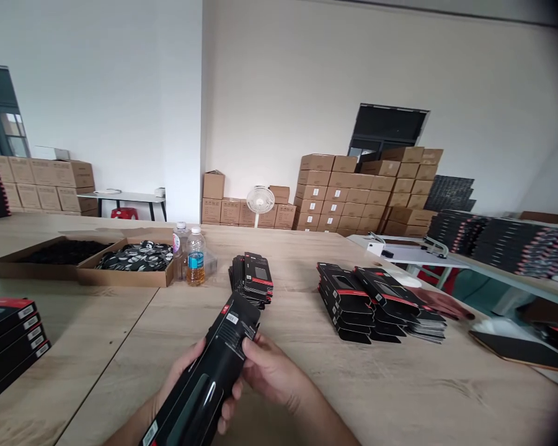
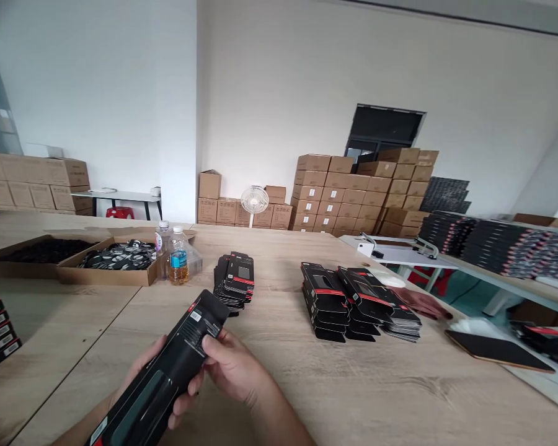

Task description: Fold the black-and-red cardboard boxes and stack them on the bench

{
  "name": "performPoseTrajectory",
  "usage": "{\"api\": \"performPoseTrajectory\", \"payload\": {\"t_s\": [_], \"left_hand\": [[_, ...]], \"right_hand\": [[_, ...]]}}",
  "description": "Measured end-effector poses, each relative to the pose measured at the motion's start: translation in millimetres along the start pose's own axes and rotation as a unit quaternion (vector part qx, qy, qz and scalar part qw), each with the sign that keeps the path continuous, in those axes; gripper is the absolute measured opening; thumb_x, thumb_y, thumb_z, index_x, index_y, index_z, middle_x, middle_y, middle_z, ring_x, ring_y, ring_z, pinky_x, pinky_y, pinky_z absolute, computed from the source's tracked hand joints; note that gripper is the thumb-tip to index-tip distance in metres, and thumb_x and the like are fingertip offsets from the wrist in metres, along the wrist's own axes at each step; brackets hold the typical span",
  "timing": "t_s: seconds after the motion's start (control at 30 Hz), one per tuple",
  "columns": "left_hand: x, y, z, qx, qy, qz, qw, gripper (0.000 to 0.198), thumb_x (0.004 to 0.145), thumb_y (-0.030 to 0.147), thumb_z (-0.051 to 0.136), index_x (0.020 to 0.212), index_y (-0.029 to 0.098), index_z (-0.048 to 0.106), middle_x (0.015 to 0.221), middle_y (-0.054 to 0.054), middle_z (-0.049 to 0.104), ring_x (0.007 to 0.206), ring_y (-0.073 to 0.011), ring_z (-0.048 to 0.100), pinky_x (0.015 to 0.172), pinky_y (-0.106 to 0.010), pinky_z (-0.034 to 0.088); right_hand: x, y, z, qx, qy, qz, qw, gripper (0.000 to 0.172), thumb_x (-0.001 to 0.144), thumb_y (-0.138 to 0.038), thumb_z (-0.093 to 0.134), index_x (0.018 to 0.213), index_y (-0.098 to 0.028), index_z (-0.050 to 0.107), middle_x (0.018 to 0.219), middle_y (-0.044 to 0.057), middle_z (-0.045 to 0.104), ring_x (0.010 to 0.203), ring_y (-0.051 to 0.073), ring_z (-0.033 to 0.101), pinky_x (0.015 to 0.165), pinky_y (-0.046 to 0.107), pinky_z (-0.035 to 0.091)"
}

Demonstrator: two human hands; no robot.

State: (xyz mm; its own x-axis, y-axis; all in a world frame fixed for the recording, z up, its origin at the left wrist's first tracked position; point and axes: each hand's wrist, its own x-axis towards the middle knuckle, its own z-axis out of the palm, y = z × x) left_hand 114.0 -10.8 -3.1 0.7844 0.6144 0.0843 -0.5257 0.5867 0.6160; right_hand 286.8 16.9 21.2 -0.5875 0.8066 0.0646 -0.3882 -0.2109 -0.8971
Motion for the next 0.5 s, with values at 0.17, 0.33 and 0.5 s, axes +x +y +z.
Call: {"api": "performPoseTrajectory", "payload": {"t_s": [0.17,0.33,0.5], "left_hand": [[2.4,0.4,25.4,0.2,0.211,0.071,0.954,0.066,0.08,0.073,0.05,0.097,0.013,0.073,0.087,-0.011,0.072,0.079,-0.0229,0.065,0.074,-0.032,0.05],[7.8,7.5,27.4,0.423,0.272,0.138,0.853,0.045,0.078,0.057,0.066,0.074,0.013,0.07,0.072,-0.005,0.069,0.064,-0.0164,0.059,0.06,-0.025,0.044],[5.5,24.0,22.3,0.271,0.377,0.166,0.87,0.041,0.067,0.052,0.078,0.072,0.012,0.07,0.06,-0.004,0.069,0.052,-0.0165,0.061,0.053,-0.026,0.048]], "right_hand": [[10.2,3.1,0.7,0.022,0.147,-0.052,0.987,0.038,0.065,-0.047,0.084,0.082,-0.017,0.07,0.066,0.0,0.069,0.055,0.013,0.059,0.062,0.028,0.048],[11.8,-10.1,-1.8,-0.077,0.225,-0.104,0.966,0.047,0.067,-0.051,0.082,0.097,-0.016,0.073,0.095,0.008,0.075,0.089,0.026,0.068,0.082,0.039,0.051],[7.1,11.9,18.5,-0.085,0.131,-0.056,0.986,0.047,0.069,-0.05,0.08,0.101,-0.017,0.071,0.09,0.006,0.075,0.082,0.024,0.069,0.079,0.039,0.053]]}}
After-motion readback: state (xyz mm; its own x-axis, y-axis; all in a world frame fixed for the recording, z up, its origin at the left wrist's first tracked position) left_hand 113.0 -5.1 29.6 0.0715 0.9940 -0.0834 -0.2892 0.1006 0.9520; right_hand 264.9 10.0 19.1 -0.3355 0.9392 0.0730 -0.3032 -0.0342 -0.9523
